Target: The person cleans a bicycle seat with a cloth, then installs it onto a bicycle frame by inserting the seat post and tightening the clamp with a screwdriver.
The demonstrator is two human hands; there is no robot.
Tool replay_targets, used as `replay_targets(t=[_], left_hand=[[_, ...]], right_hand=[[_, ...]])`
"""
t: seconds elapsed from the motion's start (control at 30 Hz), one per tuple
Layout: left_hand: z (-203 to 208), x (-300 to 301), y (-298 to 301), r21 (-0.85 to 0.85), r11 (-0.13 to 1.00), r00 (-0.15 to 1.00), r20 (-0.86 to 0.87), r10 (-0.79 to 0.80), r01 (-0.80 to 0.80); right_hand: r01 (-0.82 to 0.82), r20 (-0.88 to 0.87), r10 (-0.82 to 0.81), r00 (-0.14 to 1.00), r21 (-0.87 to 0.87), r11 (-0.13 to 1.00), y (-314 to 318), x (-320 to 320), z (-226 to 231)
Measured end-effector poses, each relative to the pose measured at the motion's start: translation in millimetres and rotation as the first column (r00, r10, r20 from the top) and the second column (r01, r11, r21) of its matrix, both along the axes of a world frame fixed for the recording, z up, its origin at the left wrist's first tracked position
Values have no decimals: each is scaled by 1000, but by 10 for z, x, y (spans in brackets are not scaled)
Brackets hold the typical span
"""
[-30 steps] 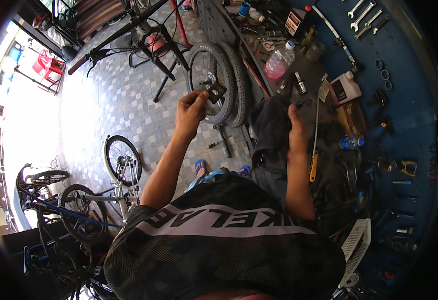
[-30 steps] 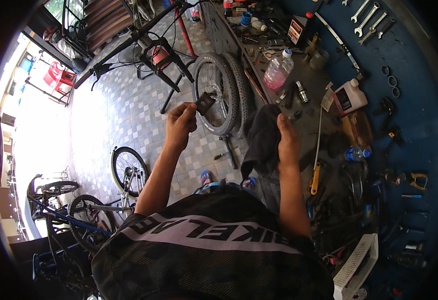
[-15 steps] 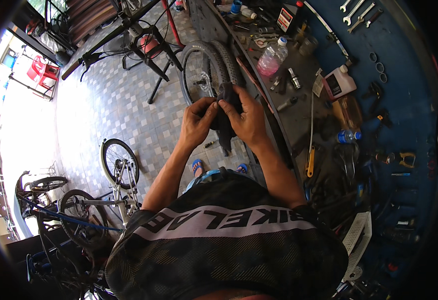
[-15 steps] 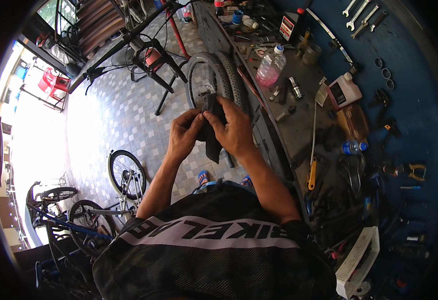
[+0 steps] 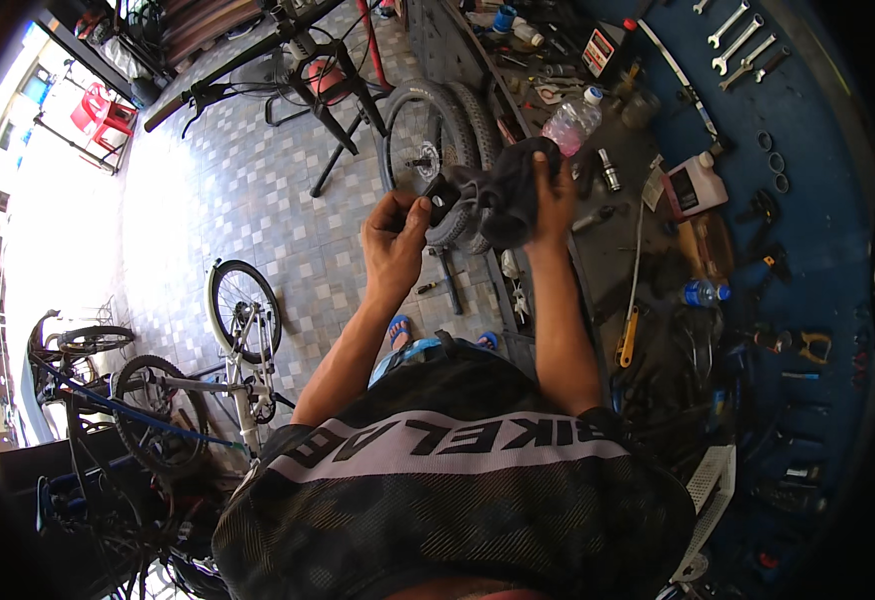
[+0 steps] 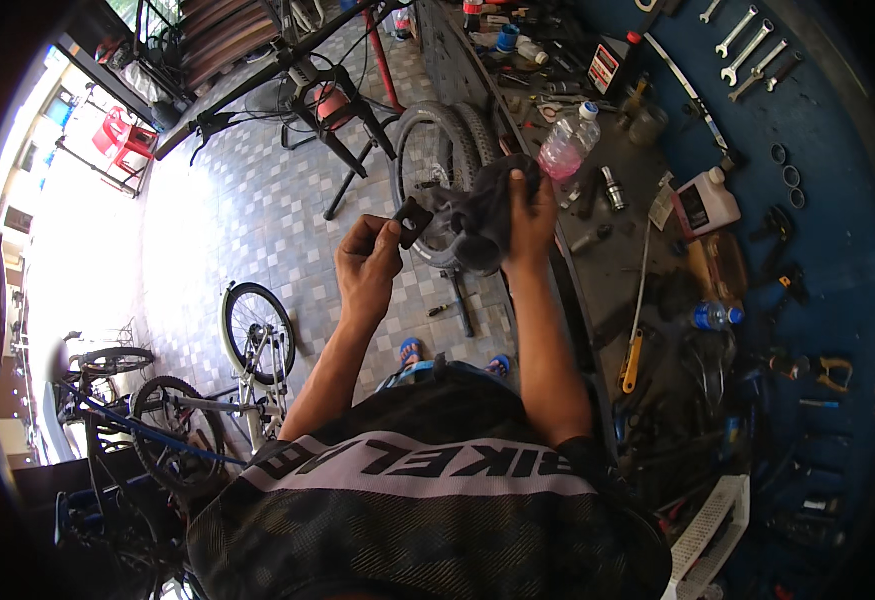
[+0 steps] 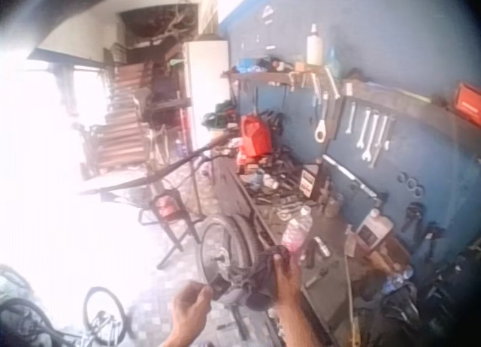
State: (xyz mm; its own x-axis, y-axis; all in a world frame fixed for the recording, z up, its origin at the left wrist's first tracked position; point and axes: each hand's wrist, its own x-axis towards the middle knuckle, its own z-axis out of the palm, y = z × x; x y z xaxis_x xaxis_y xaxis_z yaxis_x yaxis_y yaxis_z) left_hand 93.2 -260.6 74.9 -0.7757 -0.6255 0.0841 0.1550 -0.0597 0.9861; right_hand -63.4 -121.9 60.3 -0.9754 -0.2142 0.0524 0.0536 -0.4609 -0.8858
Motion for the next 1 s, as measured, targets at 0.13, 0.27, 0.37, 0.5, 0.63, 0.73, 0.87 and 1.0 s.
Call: replay_targets(t=[0.13,0.27,0.37,0.5,0.63,0.73,0.87,1.0], left_hand=[[9,-38,-22,-17,1000,999,-54,-1,0],[14,-71,28,-147,988,998,-43,35,-41],[12,-13,27,-237,971,999,17,37,-32],[21,-46,26,-180,983,997,-70,13,-26],[-11,11,-66,-269,963,1000,27,3,4],[-3,-28,-6,-474,879,998,54,-29,51],[-26,-90,-11,-562,826,998,70,1,39],[-79,-119,26,-338,941,1000,15,-19,23]], right_hand=[[-324,-108,380,919,344,881,65,362,506],[-146,-373,373,849,514,845,-259,517,339],[-25,-423,258,869,483,875,-330,642,365],[206,-531,73,844,447,871,-342,421,175],[-234,-246,273,930,176,956,-193,463,406],[-199,-445,429,786,475,857,-287,526,315],[89,-450,227,863,579,810,-455,446,277],[-45,-210,123,970,344,938,-454,-74,-242]])
